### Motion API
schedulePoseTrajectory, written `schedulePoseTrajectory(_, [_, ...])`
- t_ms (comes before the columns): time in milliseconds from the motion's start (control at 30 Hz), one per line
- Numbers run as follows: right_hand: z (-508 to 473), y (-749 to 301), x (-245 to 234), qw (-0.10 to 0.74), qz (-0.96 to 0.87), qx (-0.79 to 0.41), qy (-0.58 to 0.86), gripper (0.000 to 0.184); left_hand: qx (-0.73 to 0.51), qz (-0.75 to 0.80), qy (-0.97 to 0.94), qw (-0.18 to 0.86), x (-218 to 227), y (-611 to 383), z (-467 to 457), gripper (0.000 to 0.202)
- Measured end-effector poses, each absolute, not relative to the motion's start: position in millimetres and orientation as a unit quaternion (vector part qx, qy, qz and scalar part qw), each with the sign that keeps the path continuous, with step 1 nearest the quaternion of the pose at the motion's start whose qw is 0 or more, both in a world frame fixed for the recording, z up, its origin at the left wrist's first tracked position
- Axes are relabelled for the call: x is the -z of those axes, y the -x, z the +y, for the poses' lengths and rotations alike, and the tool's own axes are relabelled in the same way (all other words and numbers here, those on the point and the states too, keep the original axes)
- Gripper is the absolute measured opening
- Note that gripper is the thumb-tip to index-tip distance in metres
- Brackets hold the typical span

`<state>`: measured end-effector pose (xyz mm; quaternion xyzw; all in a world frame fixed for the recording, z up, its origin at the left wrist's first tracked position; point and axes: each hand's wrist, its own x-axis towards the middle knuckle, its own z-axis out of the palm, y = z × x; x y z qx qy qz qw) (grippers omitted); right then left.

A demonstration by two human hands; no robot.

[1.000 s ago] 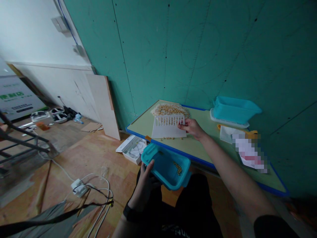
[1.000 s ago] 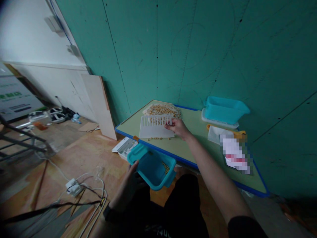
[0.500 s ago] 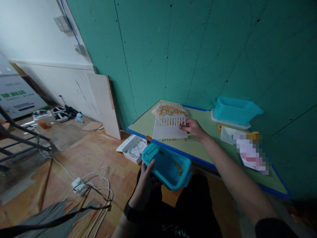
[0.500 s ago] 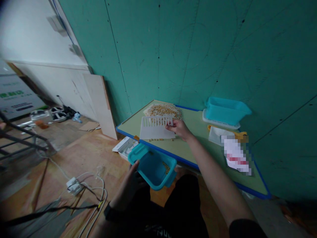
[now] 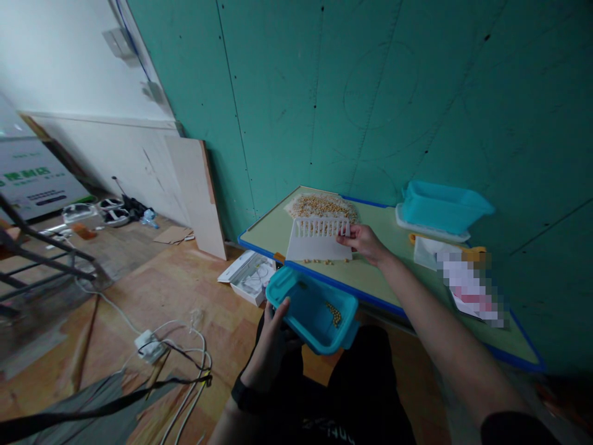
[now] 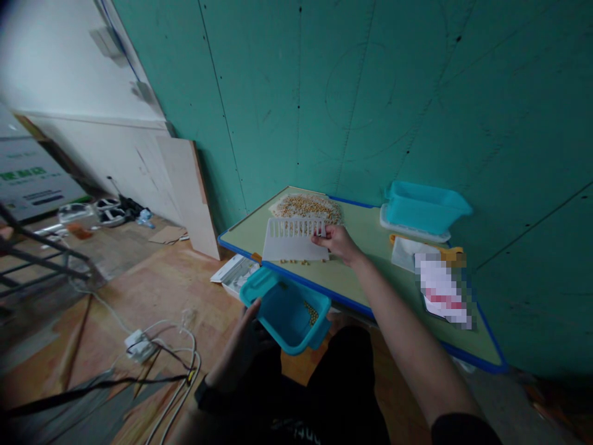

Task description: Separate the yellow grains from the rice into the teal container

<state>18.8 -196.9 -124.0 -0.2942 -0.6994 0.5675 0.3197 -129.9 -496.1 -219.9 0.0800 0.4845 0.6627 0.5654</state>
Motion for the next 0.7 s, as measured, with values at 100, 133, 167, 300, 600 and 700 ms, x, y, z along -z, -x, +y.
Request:
schedulePoseTrajectory(100, [-197, -20, 125, 0.32, -0.693, -0.572, 0.3, 0.068, -0.655, 0.495, -0.099, 0.563, 224, 131, -496, 0.095])
schedulePoseTrajectory(133, [-197, -20, 125, 0.316, -0.691, -0.574, 0.305, 0.069, -0.651, 0.499, -0.097, 0.563, 226, 131, -495, 0.094])
schedulePoseTrajectory(167, [-197, -21, 125, 0.314, -0.689, -0.575, 0.31, 0.07, -0.649, 0.503, -0.092, 0.563, 227, 132, -495, 0.094])
schedulePoseTrajectory(300, [-196, -26, 125, 0.325, -0.686, -0.566, 0.322, 0.076, -0.644, 0.508, -0.086, 0.566, 228, 133, -494, 0.093])
schedulePoseTrajectory(600, [-204, -48, 120, 0.361, -0.678, -0.536, 0.351, 0.076, -0.653, 0.492, -0.086, 0.57, 224, 131, -497, 0.092])
schedulePoseTrajectory(700, [-207, -61, 120, 0.389, -0.661, -0.527, 0.366, 0.075, -0.653, 0.489, -0.079, 0.572, 226, 130, -497, 0.093])
